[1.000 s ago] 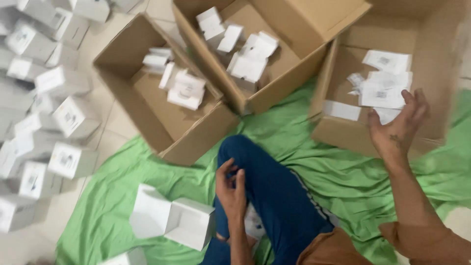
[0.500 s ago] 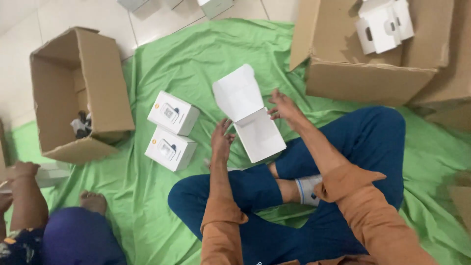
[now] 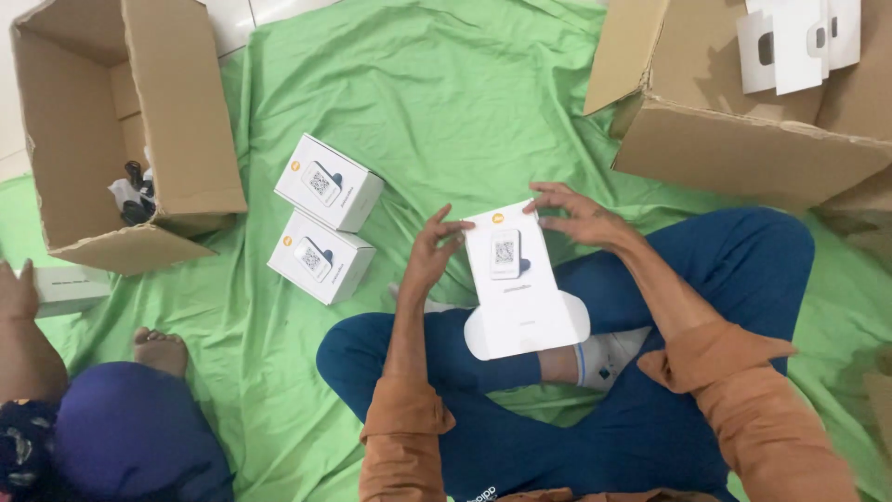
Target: The person unpacks small electronic device boxes from cardboard containers and organizes them into structured groups.
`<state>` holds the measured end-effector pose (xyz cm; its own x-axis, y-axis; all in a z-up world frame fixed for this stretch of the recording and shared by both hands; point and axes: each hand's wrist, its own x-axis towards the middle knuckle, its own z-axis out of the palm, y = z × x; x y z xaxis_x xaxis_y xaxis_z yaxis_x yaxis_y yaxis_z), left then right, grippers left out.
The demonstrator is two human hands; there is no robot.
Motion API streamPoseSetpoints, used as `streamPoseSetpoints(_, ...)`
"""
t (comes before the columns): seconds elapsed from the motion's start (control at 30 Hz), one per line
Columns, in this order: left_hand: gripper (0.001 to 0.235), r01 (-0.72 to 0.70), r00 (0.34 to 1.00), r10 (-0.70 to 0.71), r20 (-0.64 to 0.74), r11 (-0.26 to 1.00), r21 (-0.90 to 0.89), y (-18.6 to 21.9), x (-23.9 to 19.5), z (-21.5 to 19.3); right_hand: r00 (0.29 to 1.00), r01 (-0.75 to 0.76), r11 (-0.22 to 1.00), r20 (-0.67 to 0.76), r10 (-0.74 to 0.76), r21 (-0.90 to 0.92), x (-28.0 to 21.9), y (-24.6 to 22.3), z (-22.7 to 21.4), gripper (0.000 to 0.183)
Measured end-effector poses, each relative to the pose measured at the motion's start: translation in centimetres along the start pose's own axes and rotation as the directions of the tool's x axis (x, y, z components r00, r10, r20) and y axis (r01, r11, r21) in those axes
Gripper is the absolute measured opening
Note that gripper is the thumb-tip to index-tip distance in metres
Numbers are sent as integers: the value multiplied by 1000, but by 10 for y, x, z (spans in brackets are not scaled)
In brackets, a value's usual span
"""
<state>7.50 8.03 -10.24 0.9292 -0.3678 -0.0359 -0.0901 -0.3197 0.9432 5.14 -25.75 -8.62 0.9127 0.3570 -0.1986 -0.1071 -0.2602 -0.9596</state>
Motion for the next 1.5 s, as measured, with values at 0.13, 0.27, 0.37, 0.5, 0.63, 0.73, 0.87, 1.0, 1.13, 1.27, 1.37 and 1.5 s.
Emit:
streamPoseSetpoints(0.13, 93, 128, 951, -157, 266, 984, 123, 66, -28, 0, 984, 50, 982, 179, -17, -182, -21, -22, 9, 87)
streamPoseSetpoints(0.27, 118, -115, 959, -9, 282, 901, 419, 89, -27, 10, 986, 3, 919, 156, 64, -394, -34, -57, 20, 116)
streamPoseSetpoints(0.37, 108, 102, 930, -193, 311, 953, 286, 119, -19, -3, 977, 183, 918, 166, -131, -352, -34, -44, 6, 111)
streamPoseSetpoints(0.5, 91, 97, 943, -126, 308, 990, 106, 52, -33, 0, 983, 93, 964, 179, -49, -251, -40, -30, -9, 92)
streamPoseSetpoints(0.63, 58, 230, 949, -208, 235, 971, -70, -38, -47, 25, 997, -35, 998, 70, 31, 54, -43, -10, 1, 67)
streamPoseSetpoints(0.73, 55, 257, 963, -227, 148, 936, -240, 21, -40, 27, 999, -4, 984, -46, 12, 176, -42, -33, 5, 64)
streamPoseSetpoints(0.87, 57, 42, 998, -56, -40, 957, -286, 48, -35, 32, 980, 92, 995, -173, -98, -41, -43, -57, 6, 61)
streamPoseSetpoints(1.0, 60, 10, 1000, -14, -13, 974, -228, 70, -36, 29, 982, 144, 989, -125, -140, 22, -41, -28, 7, 59)
streamPoseSetpoints(1.13, 57, 90, 996, -93, 6, 940, -329, 74, -33, 29, 975, 142, 990, -172, -143, -21, -37, -37, 7, 58)
streamPoseSetpoints(1.27, 53, 76, 989, -108, -97, 955, -286, 74, -25, 35, 967, 83, 996, -242, -78, 10, -36, -57, 11, 60)
streamPoseSetpoints(1.37, 60, 136, 984, -163, -68, 946, -294, 62, -30, 33, 955, 49, 997, -291, -63, -55, -37, -50, 17, 59)
streamPoseSetpoints(1.5, 60, 113, 988, -143, -54, 922, -370, 65, -31, 29, 959, 59, 998, -279, -52, 14, -37, -56, 17, 60)
